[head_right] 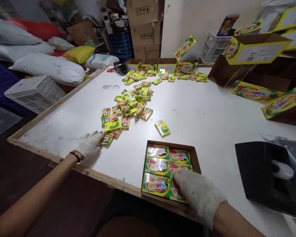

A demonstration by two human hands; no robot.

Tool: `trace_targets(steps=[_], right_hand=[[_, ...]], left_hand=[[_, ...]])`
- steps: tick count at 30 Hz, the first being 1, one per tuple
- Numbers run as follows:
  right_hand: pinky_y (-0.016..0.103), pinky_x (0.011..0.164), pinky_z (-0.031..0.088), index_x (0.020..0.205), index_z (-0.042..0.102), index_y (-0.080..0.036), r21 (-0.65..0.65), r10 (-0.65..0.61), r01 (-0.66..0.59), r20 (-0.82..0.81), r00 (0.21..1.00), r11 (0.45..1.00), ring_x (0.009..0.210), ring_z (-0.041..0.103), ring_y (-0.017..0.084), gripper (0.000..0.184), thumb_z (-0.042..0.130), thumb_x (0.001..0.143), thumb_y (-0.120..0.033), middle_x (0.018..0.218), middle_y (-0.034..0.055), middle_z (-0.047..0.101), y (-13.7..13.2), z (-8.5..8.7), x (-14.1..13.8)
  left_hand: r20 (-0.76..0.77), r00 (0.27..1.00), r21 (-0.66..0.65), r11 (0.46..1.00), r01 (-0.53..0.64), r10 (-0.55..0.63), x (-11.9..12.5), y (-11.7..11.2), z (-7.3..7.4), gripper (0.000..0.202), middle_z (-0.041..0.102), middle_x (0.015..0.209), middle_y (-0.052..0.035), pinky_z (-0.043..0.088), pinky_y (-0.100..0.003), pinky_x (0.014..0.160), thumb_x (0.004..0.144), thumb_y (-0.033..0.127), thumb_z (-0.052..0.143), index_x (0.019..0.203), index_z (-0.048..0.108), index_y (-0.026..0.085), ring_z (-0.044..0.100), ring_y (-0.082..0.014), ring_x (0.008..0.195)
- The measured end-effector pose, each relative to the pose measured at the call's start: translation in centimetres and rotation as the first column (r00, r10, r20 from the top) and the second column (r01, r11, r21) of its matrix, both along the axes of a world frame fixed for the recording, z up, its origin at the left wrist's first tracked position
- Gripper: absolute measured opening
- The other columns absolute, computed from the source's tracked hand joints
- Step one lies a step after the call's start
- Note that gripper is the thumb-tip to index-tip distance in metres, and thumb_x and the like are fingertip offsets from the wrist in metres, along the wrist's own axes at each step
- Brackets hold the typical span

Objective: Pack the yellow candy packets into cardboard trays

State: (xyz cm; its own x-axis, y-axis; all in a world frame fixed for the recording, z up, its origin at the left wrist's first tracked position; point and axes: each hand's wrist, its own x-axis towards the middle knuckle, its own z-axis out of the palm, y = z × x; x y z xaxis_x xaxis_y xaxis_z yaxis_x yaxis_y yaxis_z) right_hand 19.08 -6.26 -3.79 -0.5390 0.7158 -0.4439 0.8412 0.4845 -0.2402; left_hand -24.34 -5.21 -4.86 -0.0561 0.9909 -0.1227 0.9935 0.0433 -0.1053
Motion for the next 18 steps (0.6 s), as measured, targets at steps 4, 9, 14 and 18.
trace_targets(steps=[4,9,14,18], right_hand=[[0.035,0.074,0.049,0.095,0.068,-0.019,-0.052,-0.004,0.007,0.06,0.998,0.999,0.086,0.067,0.027,0.018,0.058,0.08,-0.02,0.098,0.0131,0.07,0.2,1.6,0.3],[0.036,0.073,0.049,0.1,0.066,-0.013,-0.123,0.02,0.017,0.298,0.954,0.992,0.089,0.068,0.03,0.019,0.055,0.085,-0.014,0.099,0.017,0.069,0.7,4.1,-2.2],[0.033,0.074,0.049,0.103,0.066,-0.017,-0.138,-0.119,0.137,0.132,0.984,0.981,0.09,0.067,0.026,0.026,0.065,0.077,-0.018,0.102,0.0129,0.07,1.3,4.6,-2.1],[0.031,0.082,0.051,0.127,0.052,-0.018,-0.177,-0.42,0.381,-0.446,0.791,0.907,0.098,0.065,0.021,0.043,0.051,0.087,-0.032,0.114,0.0105,0.067,1.4,5.6,-1.7]], left_hand=[[0.092,0.996,-0.005,1.0,0.018,-0.018,0.4,-0.5,-0.4,0.031,0.065,0.104,-0.0125,0.045,-0.04,0.083,0.079,0.034,0.058,0.103,0.059,0.016,0.06,-0.0286,0.094],[0.605,0.79,0.148,0.989,0.012,-0.1,6.0,-1.7,0.4,0.046,0.062,0.099,-0.0064,0.048,-0.035,0.076,0.078,0.055,0.061,0.106,0.053,0.02,0.06,-0.0225,0.086],[0.899,0.431,0.133,0.987,-0.093,-0.081,14.5,-2.7,1.4,0.051,0.06,0.093,-0.0012,0.053,-0.033,0.07,0.073,0.048,0.071,0.107,0.043,0.021,0.062,-0.0181,0.078],[0.851,0.429,0.328,0.945,0.012,-0.301,20.3,-3.2,0.8,0.05,0.06,0.104,-0.0041,0.055,-0.037,0.08,0.074,0.03,0.071,0.114,0.043,0.023,0.063,-0.0195,0.088]])
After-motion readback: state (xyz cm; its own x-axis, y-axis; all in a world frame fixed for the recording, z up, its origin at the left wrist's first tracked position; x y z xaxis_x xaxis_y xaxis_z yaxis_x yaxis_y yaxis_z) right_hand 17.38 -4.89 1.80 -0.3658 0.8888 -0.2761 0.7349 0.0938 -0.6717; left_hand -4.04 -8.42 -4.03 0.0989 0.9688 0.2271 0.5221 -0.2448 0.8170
